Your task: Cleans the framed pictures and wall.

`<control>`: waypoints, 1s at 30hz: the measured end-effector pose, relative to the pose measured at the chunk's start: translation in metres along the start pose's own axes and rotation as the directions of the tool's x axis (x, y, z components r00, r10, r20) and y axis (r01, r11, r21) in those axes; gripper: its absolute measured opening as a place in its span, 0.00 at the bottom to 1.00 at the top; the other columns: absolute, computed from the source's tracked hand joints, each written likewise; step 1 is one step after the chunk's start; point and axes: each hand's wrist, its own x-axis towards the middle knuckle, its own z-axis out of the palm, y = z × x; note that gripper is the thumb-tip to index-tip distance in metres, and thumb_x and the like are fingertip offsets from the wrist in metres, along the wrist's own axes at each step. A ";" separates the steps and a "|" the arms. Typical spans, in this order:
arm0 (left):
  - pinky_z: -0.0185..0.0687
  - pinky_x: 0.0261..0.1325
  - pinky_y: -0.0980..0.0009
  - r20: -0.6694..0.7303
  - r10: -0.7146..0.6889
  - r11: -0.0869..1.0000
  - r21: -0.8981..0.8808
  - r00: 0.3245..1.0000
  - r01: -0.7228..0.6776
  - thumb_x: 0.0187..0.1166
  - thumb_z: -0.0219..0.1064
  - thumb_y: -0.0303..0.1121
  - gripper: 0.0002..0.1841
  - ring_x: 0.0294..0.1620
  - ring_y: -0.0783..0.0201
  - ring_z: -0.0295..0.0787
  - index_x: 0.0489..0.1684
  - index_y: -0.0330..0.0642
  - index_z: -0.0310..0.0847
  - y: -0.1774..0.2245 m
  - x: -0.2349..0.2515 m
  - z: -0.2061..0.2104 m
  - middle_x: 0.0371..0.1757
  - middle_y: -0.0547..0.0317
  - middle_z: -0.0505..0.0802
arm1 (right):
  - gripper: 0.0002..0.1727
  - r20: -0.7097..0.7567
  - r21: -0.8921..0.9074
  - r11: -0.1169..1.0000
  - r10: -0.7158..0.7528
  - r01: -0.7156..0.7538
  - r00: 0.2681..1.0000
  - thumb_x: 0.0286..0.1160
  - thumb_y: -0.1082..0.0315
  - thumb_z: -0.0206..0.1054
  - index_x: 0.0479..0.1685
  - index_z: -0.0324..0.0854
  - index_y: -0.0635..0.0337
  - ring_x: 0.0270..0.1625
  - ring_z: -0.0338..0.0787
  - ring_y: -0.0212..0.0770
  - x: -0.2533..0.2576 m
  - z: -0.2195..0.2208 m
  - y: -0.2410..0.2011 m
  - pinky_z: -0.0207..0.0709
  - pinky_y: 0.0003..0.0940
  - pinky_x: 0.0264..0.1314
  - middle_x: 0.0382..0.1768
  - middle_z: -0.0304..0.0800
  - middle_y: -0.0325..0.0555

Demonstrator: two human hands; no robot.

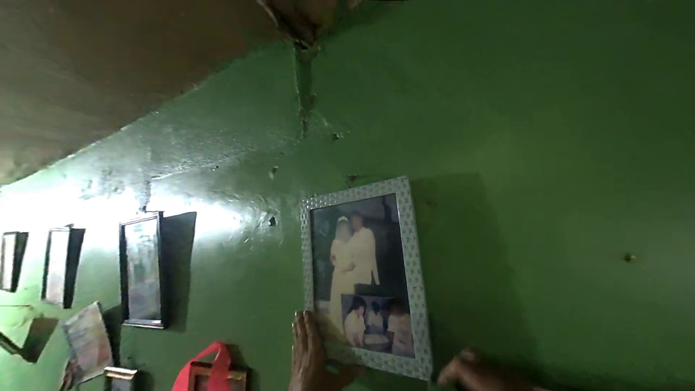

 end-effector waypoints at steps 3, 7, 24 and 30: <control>0.39 0.86 0.26 -0.050 -0.028 1.000 0.007 0.998 0.028 0.33 0.92 0.49 0.78 0.88 0.14 0.39 0.87 0.13 0.39 0.007 -0.002 0.001 0.88 0.12 0.46 | 0.15 -0.447 -0.245 0.954 -0.268 0.171 0.853 0.70 0.71 0.69 0.54 0.91 0.54 0.54 0.92 0.46 0.055 -0.049 -0.014 0.88 0.42 0.52 0.53 0.91 0.50; 0.47 0.85 0.28 -0.059 -0.111 0.993 -0.035 0.992 0.109 0.33 0.94 0.45 0.78 0.88 0.18 0.46 0.89 0.16 0.39 0.022 -0.005 0.001 0.89 0.16 0.49 | 0.17 -0.506 -0.440 0.867 -0.453 0.232 0.734 0.76 0.77 0.67 0.62 0.88 0.61 0.65 0.86 0.60 0.152 -0.110 -0.049 0.81 0.54 0.64 0.63 0.86 0.62; 0.61 0.81 0.35 -0.026 -0.296 0.946 -0.143 0.955 0.289 0.29 0.96 0.40 0.81 0.83 0.18 0.55 0.93 0.26 0.36 0.032 0.006 -0.006 0.85 0.16 0.58 | 0.24 0.138 -0.571 0.755 -0.299 0.323 0.944 0.85 0.70 0.59 0.81 0.75 0.54 0.80 0.75 0.62 0.323 -0.025 -0.140 0.66 0.64 0.79 0.73 0.83 0.59; 0.65 0.78 0.36 -0.010 -0.302 0.946 -0.125 0.953 0.298 0.29 0.96 0.39 0.80 0.80 0.19 0.59 0.93 0.28 0.36 0.035 0.010 -0.007 0.82 0.17 0.62 | 0.17 0.138 -0.701 0.685 -0.144 0.199 0.980 0.86 0.71 0.57 0.67 0.82 0.65 0.75 0.79 0.62 0.296 -0.036 -0.154 0.70 0.61 0.74 0.66 0.86 0.61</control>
